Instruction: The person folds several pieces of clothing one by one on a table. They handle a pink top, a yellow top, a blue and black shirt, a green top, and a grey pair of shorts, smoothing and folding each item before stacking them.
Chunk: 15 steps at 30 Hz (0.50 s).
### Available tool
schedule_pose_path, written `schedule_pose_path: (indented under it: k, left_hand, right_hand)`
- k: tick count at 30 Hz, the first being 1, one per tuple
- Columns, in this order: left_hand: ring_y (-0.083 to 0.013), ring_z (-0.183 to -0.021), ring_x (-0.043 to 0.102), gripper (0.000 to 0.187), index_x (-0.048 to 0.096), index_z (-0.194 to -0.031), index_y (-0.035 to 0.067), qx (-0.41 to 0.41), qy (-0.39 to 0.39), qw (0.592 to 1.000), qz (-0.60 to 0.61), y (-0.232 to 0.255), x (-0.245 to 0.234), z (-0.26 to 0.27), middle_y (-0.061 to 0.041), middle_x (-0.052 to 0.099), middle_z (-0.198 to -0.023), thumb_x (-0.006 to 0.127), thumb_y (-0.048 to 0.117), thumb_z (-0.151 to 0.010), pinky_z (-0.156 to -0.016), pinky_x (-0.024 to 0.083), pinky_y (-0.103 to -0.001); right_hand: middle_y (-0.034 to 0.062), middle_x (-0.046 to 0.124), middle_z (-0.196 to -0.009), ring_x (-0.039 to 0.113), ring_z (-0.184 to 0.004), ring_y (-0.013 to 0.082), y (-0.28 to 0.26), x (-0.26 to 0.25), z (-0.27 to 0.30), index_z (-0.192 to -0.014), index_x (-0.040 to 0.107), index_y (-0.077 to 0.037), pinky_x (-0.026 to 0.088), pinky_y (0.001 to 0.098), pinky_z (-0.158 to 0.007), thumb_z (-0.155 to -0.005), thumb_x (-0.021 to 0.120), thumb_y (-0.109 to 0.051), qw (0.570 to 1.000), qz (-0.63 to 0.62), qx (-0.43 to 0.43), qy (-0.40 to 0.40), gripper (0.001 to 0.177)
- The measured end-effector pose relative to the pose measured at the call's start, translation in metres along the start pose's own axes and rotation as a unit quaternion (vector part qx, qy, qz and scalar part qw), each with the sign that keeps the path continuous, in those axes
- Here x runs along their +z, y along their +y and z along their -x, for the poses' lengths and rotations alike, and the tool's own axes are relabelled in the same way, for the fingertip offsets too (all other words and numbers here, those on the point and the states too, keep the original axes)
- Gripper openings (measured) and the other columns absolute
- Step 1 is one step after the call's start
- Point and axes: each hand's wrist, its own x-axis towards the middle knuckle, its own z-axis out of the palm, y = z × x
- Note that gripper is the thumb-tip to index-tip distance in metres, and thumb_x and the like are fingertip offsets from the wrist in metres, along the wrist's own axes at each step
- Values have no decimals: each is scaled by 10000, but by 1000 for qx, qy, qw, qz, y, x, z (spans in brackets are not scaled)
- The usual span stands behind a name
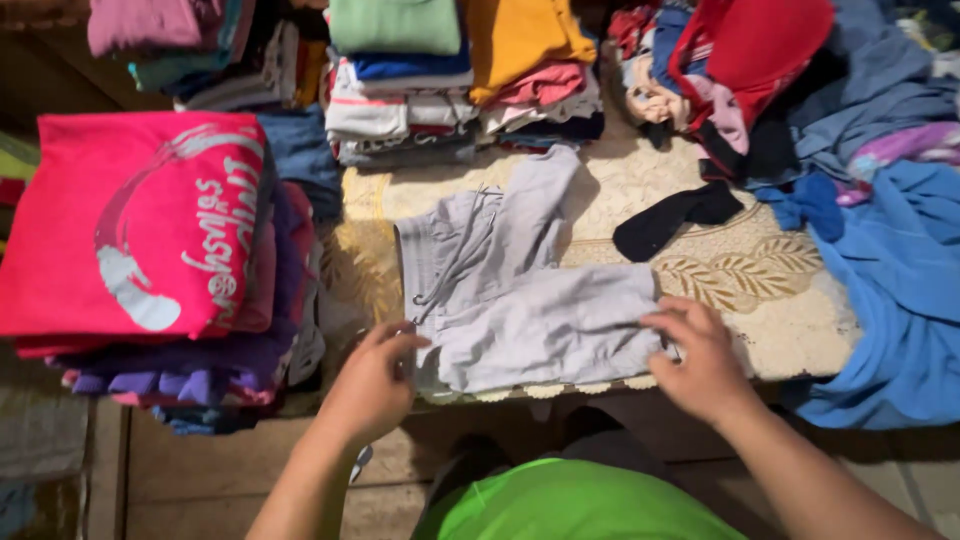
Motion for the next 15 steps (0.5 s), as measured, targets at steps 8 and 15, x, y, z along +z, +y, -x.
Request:
schedule_pose_path:
  k: [8, 15]
  left_hand:
    - [-312, -995, 734, 233, 755, -1079, 68, -102, 129, 986, 2, -17, 19, -99, -150, 759, -1056, 662, 159, -886, -873, 561, -399]
    - [-341, -1510, 227, 597, 389, -1518, 149, -19, -69, 979, -191, -16, 65, -140, -105, 324, -1626, 541, 353, -978, -1172, 183, -537]
  right_hand:
    - [125, 738, -1100, 717, -994, 287, 51, 42, -137, -1181, 755, -162, 555, 399, -892, -936, 660, -227, 951, -34, 235, -200, 271]
    - [140, 643, -1292, 532, -1261, 362, 64, 108, -214, -1197, 677, -64, 435, 448, -1082, -972, 578, -151, 979, 6, -116, -167, 260]
